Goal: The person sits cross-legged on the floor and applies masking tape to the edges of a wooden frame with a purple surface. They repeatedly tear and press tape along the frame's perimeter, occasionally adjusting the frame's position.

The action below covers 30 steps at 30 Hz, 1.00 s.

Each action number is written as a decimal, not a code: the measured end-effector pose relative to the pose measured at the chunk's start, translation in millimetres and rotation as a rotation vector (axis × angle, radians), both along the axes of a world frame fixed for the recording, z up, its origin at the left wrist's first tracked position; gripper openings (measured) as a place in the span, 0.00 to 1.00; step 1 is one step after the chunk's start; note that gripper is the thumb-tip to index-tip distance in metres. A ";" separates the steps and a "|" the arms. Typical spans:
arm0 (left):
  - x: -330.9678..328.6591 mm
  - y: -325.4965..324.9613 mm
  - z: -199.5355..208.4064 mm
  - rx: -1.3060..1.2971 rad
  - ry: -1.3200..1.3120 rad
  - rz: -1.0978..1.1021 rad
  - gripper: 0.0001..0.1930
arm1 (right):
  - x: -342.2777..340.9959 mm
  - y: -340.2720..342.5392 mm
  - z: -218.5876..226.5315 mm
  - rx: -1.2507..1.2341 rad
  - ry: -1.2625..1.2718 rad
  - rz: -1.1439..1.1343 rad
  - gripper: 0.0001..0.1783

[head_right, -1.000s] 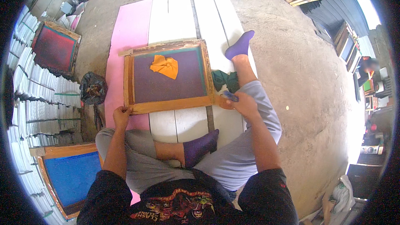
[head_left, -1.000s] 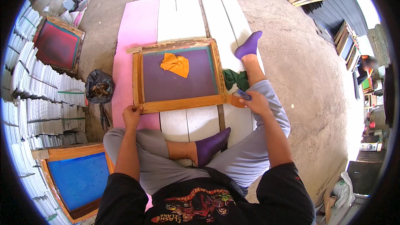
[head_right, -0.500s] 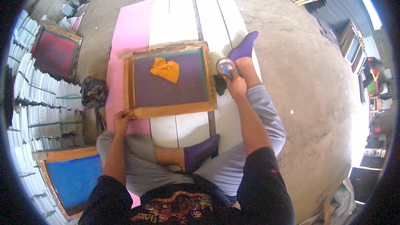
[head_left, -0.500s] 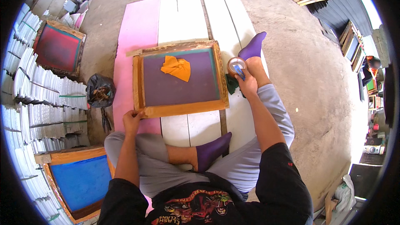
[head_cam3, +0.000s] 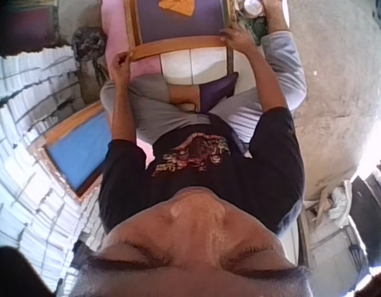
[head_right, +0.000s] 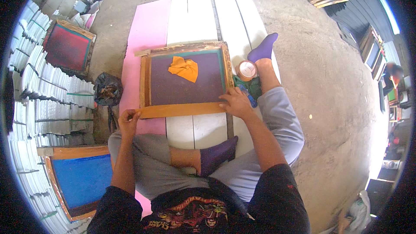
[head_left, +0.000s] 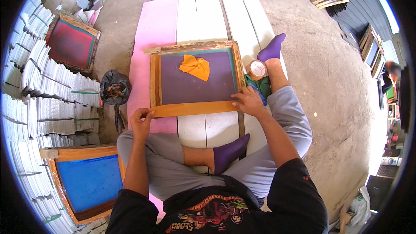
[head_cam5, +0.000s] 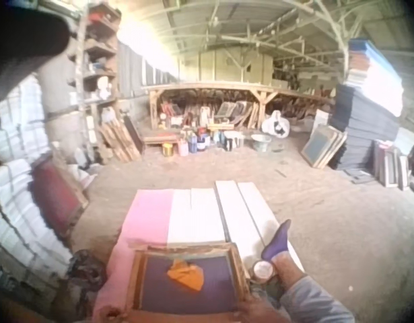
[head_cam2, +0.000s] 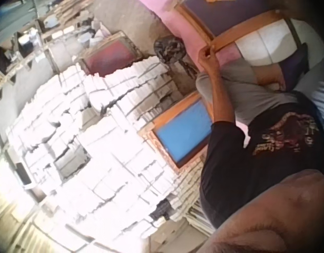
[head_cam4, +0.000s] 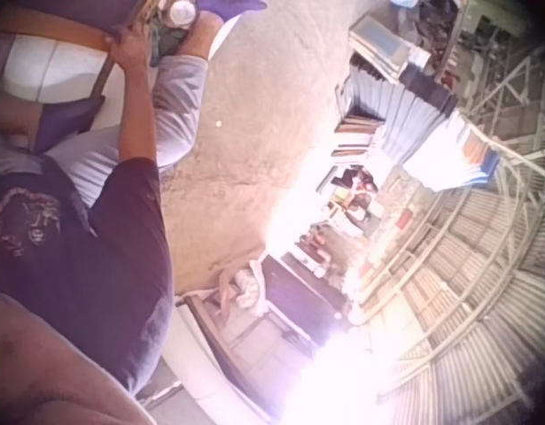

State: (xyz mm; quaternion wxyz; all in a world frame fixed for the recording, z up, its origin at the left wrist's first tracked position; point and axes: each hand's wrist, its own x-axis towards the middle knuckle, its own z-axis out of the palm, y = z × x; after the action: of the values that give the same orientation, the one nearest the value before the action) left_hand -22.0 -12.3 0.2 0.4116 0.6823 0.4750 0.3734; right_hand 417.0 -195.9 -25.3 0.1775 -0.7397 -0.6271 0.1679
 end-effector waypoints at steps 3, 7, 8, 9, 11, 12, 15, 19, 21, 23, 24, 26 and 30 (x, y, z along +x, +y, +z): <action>-2.4 -1.6 1.0 0.097 -0.039 -0.057 0.07 | 1.8 -2.1 -6.0 -0.062 0.022 -0.010 0.14; 0.5 -4.6 4.1 0.185 -0.062 -0.087 0.07 | 12.7 -8.8 -13.2 0.054 0.176 -0.049 0.11; 3.7 -6.6 7.6 0.182 -0.061 -0.070 0.07 | 15.9 -9.9 -9.8 0.069 0.197 -0.039 0.11; 7.2 -8.5 13.3 0.179 -0.060 -0.055 0.07 | 19.0 -11.5 -7.1 0.083 0.218 -0.029 0.10; 11.7 -7.4 19.8 0.163 -0.055 -0.040 0.07 | 25.4 -15.7 -7.7 0.041 0.494 -0.174 0.10; 14.1 -5.7 21.7 0.151 -0.051 -0.040 0.07 | 29.4 -18.3 -7.1 0.020 0.631 -0.248 0.09; 17.7 3.0 21.2 0.066 -0.150 -0.033 0.07 | 40.7 -22.0 8.0 -0.018 0.705 -0.231 0.09; 15.4 18.4 17.3 -0.033 -0.197 -0.040 0.08 | 39.1 -23.3 39.6 -0.055 0.696 -0.302 0.10; 19.0 21.5 21.5 -0.117 -0.227 -0.029 0.08 | 40.2 -22.6 47.6 -0.118 0.621 -0.276 0.11; 19.1 25.2 20.7 -0.176 -0.242 -0.028 0.08 | 40.9 -23.7 40.0 -0.061 0.722 -0.273 0.10; 17.5 27.3 18.0 -0.194 -0.243 -0.033 0.08 | 39.4 -23.7 35.8 -0.034 0.774 -0.270 0.10; 13.1 31.6 13.5 -0.226 -0.221 -0.027 0.09 | 32.3 -21.9 30.9 -0.004 0.899 -0.362 0.10; 10.2 41.0 0.2 -0.299 -0.157 -0.016 0.11 | 27.5 -17.2 24.2 -0.065 0.907 -0.477 0.10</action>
State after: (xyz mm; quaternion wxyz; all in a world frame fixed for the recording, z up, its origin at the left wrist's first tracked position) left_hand -11.8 28.7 0.5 0.5474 0.5859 0.4862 0.3472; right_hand 444.4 -213.2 -1.1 0.4419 -0.7200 -0.2952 0.4463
